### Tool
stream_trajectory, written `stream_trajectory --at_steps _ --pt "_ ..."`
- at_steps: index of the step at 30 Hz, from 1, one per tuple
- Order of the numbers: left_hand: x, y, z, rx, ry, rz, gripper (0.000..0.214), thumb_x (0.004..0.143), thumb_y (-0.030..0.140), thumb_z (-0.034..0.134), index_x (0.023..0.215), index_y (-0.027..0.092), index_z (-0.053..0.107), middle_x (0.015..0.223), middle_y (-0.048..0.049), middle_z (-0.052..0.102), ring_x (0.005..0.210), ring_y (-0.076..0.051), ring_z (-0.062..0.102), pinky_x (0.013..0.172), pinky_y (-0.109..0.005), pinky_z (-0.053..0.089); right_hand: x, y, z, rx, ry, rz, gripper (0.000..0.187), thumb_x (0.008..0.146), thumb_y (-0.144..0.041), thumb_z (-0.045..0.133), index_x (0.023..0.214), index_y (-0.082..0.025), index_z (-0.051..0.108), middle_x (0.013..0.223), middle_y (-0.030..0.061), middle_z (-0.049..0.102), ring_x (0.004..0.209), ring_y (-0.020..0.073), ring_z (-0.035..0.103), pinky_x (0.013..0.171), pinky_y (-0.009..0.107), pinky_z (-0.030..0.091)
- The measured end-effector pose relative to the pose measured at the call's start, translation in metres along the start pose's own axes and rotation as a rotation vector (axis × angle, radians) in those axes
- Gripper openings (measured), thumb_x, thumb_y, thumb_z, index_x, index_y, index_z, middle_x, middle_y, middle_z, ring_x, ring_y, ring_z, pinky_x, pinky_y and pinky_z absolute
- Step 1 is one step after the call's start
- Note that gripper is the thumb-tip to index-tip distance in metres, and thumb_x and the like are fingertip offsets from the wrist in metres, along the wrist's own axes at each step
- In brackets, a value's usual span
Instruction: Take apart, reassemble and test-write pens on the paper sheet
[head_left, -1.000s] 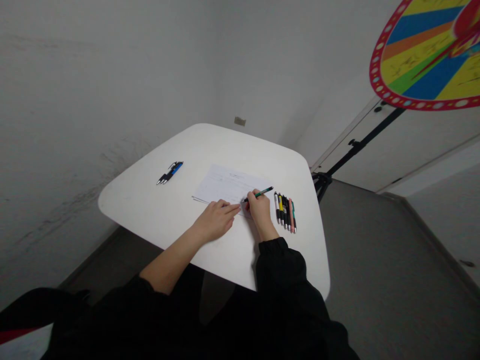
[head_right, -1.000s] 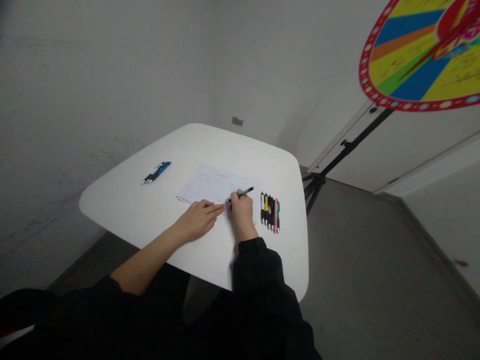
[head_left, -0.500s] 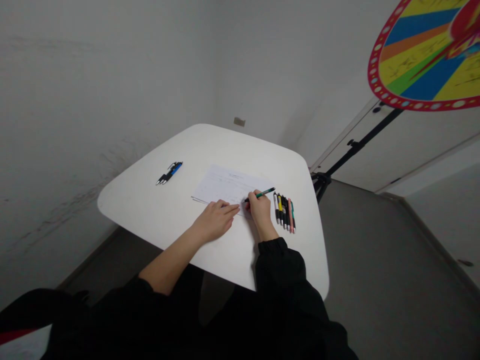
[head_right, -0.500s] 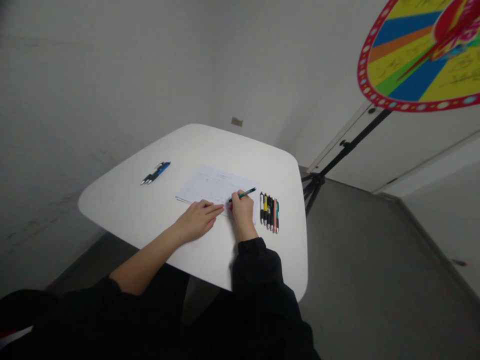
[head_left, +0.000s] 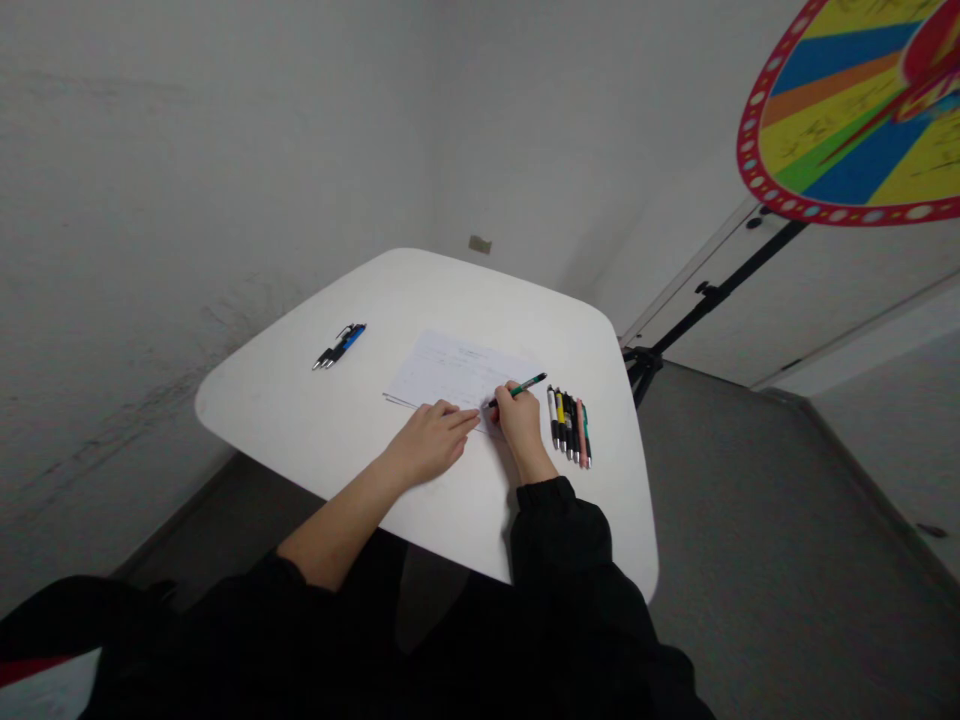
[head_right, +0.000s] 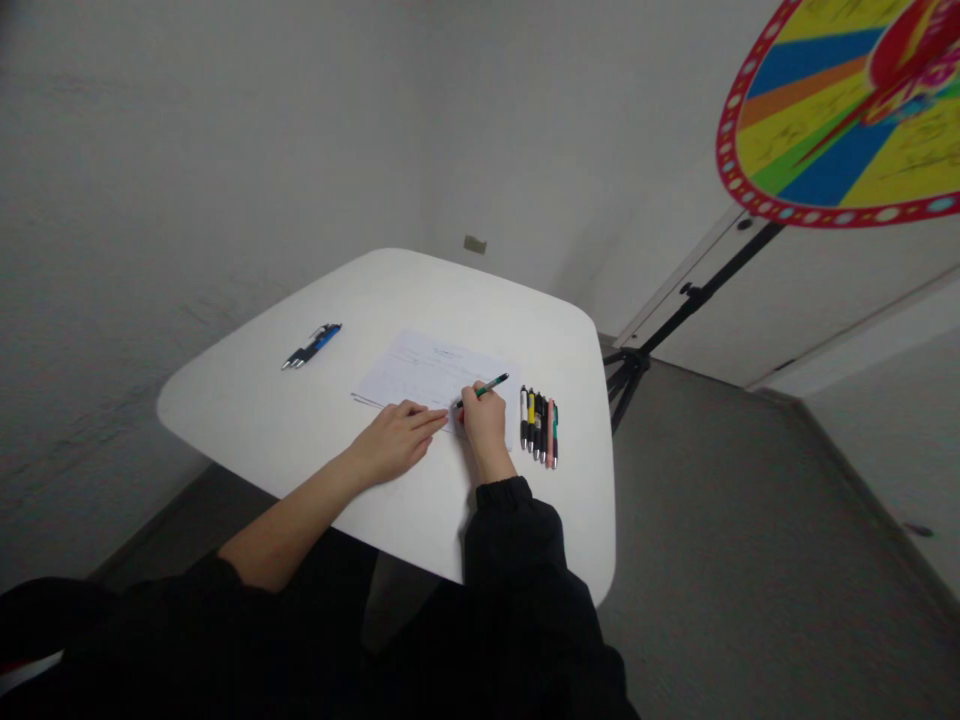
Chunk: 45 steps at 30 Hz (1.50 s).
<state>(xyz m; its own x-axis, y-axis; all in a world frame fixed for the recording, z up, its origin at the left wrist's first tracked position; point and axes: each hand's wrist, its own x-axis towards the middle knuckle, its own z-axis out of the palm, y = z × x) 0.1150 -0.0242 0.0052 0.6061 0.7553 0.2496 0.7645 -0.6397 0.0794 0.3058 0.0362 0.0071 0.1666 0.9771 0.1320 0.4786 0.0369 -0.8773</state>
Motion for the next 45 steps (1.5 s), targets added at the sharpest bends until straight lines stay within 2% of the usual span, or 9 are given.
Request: stream_trajectory --at_steps 18,35,41,45 --pt "0.0 0.0006 -0.0025 0.0 -0.01 0.005 0.05 0.105 0.027 0.04 0.154 0.028 0.05 0.155 -0.0024 0.057 0.125 -0.029 0.051 0.095 -0.045 0.042 -0.0006 0.0064 -0.0025 -0.017 0.074 -0.008 0.031 0.086 -0.035 0.046 0.056 -0.027 0.048 0.046 -0.0019 0.054 0.054 0.0192 0.055 0.057 0.029 0.04" --pt "-0.0001 -0.0012 0.0023 0.007 -0.005 0.011 0.047 0.106 0.027 0.043 0.152 0.027 0.052 0.155 -0.0007 0.057 0.126 -0.029 0.051 0.096 -0.043 0.041 -0.0024 0.0037 -0.0041 -0.021 0.044 0.001 0.031 0.086 -0.033 0.046 0.056 -0.027 0.047 0.046 -0.0022 0.054 0.054 0.0184 0.055 0.057 0.028 0.04" --pt "-0.0005 -0.0018 0.0033 0.019 0.009 0.023 0.048 0.106 0.026 0.043 0.153 0.03 0.051 0.154 -0.0011 0.058 0.126 -0.029 0.051 0.096 -0.043 0.04 -0.0021 0.0049 -0.0029 -0.009 0.046 0.014 0.031 0.087 -0.034 0.046 0.057 -0.027 0.047 0.046 -0.0025 0.053 0.052 0.0184 0.054 0.056 0.028 0.039" --pt "0.0001 -0.0019 0.0035 0.025 -0.009 0.013 0.047 0.106 0.026 0.044 0.152 0.028 0.052 0.155 -0.0012 0.057 0.128 -0.029 0.05 0.096 -0.044 0.04 -0.0023 0.0048 -0.0027 -0.01 0.043 0.011 0.031 0.087 -0.034 0.046 0.057 -0.027 0.047 0.046 -0.0022 0.054 0.051 0.0182 0.054 0.056 0.027 0.039"
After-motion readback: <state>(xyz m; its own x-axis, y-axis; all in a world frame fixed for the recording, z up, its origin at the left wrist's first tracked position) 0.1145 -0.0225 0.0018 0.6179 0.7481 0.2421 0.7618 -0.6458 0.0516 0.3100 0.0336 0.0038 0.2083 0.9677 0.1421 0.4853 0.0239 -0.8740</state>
